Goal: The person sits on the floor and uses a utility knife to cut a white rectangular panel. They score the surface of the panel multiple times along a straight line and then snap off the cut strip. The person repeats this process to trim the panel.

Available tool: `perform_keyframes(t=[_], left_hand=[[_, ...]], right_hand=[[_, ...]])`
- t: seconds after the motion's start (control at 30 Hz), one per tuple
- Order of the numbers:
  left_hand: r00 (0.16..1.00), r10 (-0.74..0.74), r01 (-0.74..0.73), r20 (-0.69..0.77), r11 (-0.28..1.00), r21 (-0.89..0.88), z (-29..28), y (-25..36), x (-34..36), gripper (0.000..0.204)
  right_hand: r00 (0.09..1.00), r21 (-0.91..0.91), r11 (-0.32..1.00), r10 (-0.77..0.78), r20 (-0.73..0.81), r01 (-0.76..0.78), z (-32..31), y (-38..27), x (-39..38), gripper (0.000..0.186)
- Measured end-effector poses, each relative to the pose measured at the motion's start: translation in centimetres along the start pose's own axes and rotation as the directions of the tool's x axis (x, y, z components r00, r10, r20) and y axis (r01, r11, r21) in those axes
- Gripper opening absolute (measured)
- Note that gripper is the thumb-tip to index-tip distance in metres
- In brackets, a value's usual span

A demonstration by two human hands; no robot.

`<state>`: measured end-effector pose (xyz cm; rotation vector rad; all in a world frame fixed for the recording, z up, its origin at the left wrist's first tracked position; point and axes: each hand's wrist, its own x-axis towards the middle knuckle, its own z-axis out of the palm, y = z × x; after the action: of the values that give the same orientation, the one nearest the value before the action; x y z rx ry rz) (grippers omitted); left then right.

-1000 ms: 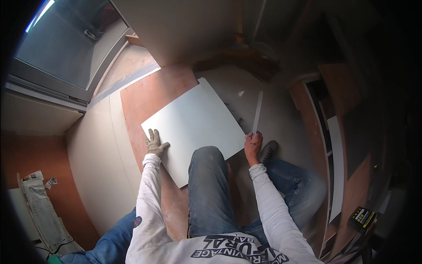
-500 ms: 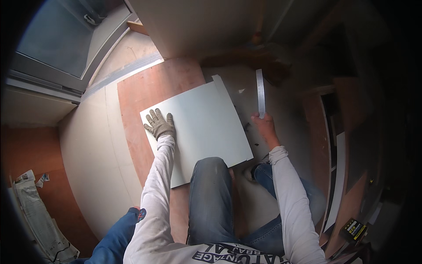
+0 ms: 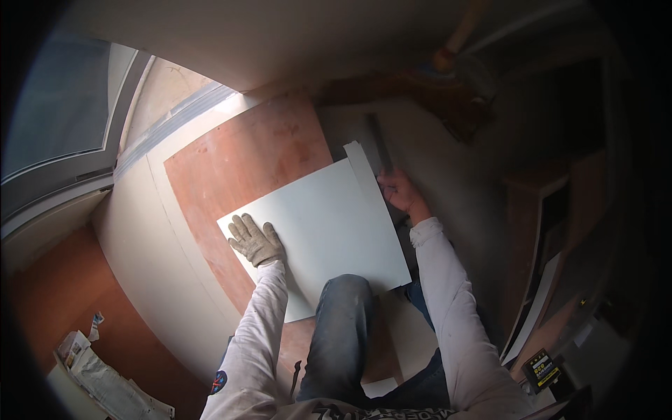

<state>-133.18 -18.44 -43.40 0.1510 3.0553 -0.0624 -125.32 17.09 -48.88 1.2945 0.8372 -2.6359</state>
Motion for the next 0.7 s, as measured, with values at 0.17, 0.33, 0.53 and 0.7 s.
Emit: perform_keyframes(t=[0.17,0.33,0.53,0.7], left_hand=[[0.998,0.007,-0.007,0.06,1.0,-0.005,-0.5,0.7,0.7,0.064],[0.998,0.045,-0.045,0.033,0.999,-0.009,-0.3,0.6,1.0,0.065],[0.999,0.043,-0.045,-0.032,0.997,-0.056,1.5,-0.8,1.1,0.066],[1.0,0.022,-0.021,0.022,0.999,-0.037,1.0,-0.5,1.0,0.068]], right_hand=[[0.999,-0.458,0.889,-0.031,-0.036,0.011,1.8,-3.3,-1.6,0.02],[0.928,-0.517,0.791,-0.371,0.02,0.327,3.3,-1.1,0.0,0.029],[0.829,-0.573,0.7,-0.556,-0.064,0.426,7.1,-0.6,1.1,0.026],[0.784,-0.581,0.677,-0.612,-0.105,0.451,6.5,-0.2,1.4,0.024]])
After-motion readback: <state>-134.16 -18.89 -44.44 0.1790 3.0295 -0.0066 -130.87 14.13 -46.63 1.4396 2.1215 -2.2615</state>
